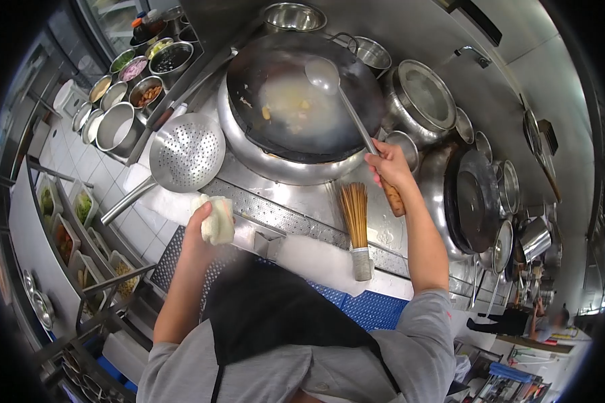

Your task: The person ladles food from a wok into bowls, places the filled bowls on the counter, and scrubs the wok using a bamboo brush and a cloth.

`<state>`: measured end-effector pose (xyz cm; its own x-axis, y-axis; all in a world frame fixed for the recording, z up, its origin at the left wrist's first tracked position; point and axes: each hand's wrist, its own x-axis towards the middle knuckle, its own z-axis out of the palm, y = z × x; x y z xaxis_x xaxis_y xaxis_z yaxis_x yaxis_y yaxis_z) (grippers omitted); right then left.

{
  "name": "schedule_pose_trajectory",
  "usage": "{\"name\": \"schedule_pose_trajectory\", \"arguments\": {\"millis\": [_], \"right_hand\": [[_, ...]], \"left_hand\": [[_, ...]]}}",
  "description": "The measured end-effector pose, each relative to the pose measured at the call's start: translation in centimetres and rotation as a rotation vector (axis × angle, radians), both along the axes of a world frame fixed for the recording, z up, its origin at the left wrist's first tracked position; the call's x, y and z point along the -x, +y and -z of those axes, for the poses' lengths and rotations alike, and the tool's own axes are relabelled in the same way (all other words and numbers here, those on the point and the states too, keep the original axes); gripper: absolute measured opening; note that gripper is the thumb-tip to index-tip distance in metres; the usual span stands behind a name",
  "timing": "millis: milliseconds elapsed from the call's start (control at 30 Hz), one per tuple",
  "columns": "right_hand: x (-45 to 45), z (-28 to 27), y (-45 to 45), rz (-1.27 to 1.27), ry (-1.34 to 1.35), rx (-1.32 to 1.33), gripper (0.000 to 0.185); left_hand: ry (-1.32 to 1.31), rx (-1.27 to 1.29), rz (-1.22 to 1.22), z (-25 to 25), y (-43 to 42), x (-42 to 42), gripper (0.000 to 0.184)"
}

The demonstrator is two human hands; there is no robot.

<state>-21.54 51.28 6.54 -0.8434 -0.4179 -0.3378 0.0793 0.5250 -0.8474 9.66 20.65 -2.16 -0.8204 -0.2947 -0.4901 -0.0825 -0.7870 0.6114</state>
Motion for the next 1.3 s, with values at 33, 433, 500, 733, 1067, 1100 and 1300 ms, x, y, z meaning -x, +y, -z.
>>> {"name": "schedule_pose_trajectory", "arguments": {"millis": [33,433,500,733,1067,1100,1300], "right_hand": [[0.3,0.3,0.3,-0.010,-0.024,0.027,0.053],[-5.5,-0.7,1.0,0.011,-0.435,0.238,0.043],[-7.4,-0.8,0.8,0.038,-0.707,0.475,0.041],[-13.5,-2.1,-2.0,0.138,-1.105,0.985,0.039],[-21.1,-6.0,-1.2,0.221,-1.046,1.228,0.043],[-22.2,-6.4,-0.7,0.242,-1.028,1.251,0.044],[-30.8,-8.4,2.5,0.397,-0.875,1.438,0.050]], "left_hand": [[0.012,-0.006,0.005,0.3,0.0,-0.4,0.060],[0.040,0.049,-0.001,0.7,0.4,-2.4,0.059],[0.027,0.036,-0.031,0.6,0.4,-2.2,0.059],[0.059,0.044,-0.032,-0.9,-0.5,-1.3,0.052],[0.199,0.018,0.278,-0.3,-1.7,0.0,0.072],[0.223,0.008,0.334,-0.4,-1.8,0.4,0.074],[0.210,-0.108,0.772,-0.7,-0.4,3.3,0.083]]}}
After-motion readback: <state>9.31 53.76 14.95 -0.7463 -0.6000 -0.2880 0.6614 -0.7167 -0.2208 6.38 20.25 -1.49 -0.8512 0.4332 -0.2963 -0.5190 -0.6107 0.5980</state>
